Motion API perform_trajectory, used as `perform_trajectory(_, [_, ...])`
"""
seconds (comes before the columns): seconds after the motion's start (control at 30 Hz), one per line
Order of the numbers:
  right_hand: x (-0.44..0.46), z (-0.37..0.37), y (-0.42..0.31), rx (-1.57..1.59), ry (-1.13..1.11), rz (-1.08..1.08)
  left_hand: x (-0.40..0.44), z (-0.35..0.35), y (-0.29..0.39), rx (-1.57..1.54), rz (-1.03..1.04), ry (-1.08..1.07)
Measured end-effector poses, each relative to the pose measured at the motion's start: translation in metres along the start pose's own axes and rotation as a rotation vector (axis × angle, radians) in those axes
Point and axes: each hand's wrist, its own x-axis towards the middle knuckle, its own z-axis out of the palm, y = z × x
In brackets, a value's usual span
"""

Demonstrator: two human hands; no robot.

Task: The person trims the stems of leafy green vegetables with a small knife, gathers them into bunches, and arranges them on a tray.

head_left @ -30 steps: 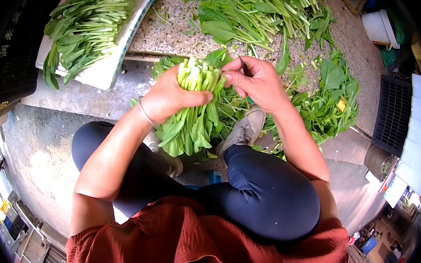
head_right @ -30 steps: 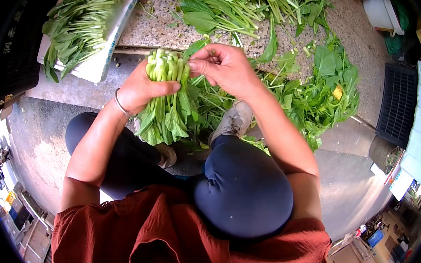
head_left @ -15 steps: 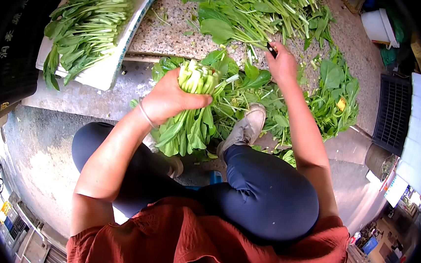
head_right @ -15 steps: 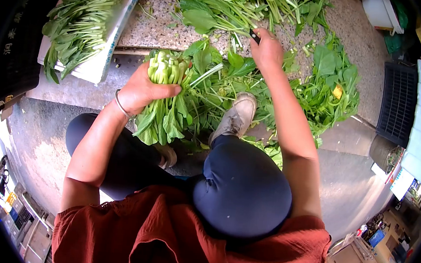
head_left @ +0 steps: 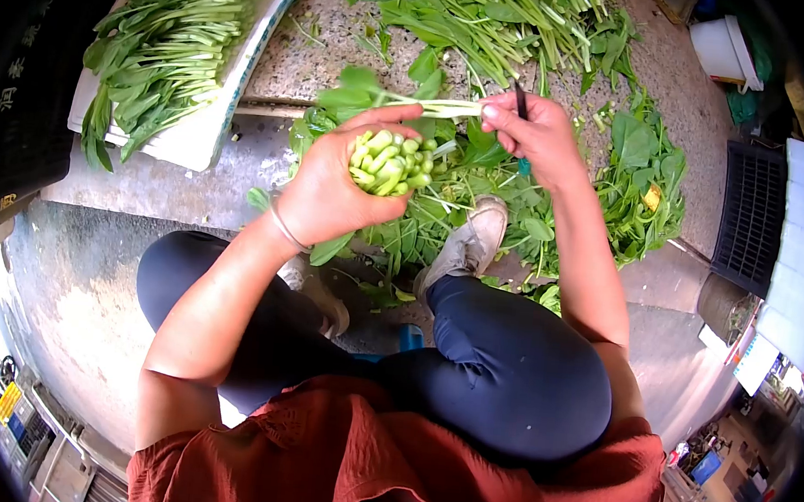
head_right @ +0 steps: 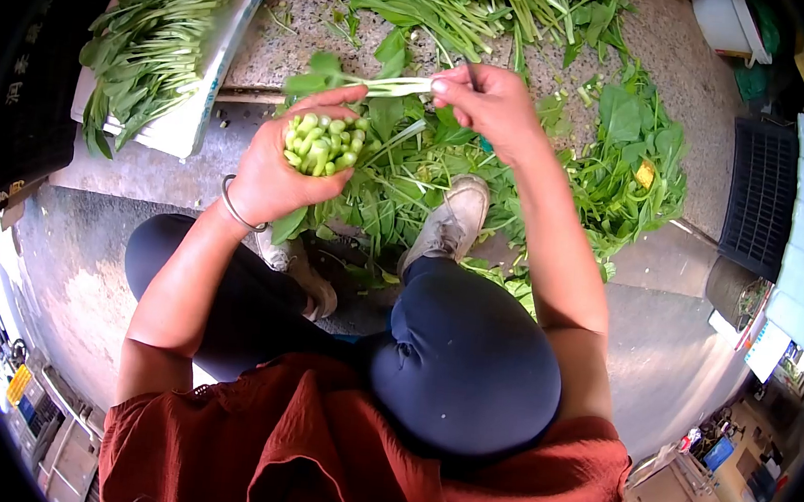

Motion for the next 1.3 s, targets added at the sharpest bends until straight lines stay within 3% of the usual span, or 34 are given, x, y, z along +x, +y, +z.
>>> perform_trajectory(0.07, [-0.005, 0.014, -0.008, -0.152, -0.134, -0.118, -0.002, 0.001, -0.001, -0.019, -0.029, -0.03])
perform_trajectory(0.33, [-0.012, 0.037, 0.002, 0.25, -0.292, -0.121, 0.0, -0.007, 0.0, -0.136, -0.405, 0.016])
perform_trajectory(0.4, [-0.018, 0.041, -0.004, 0.232, -0.366, -0.11, -0.001, -0.009, -0.005, -0.387, -0.508, 0.022])
perform_trajectory(0.47, [-0.019, 0.047, -0.007, 0.214, -0.398, -0.214, 0.0, -0.009, -0.004, -0.423, -0.506, 0.02])
perform_trajectory(0.63, [-0.018, 0.049, -0.009, 0.116, -0.304, -0.206, 0.0, -0.009, 0.0, -0.434, -0.516, -0.003])
perform_trajectory(0.8, [-0.018, 0.044, -0.011, 0.233, -0.271, -0.059, -0.001, -0.009, -0.001, -0.455, -0.527, -0.008])
perform_trajectory(1.0, [-0.021, 0.053, -0.01, 0.205, -0.287, -0.192, 0.0, -0.008, -0.001, -0.465, -0.525, -0.013])
perform_trajectory(1.13, [-0.015, 0.047, -0.003, 0.182, -0.287, -0.119, -0.001, -0.007, -0.003, -0.44, -0.535, -0.016])
perform_trajectory(1.3, [-0.015, 0.052, 0.002, 0.226, -0.117, -0.07, 0.0, -0.008, -0.004, -0.44, -0.528, -0.033])
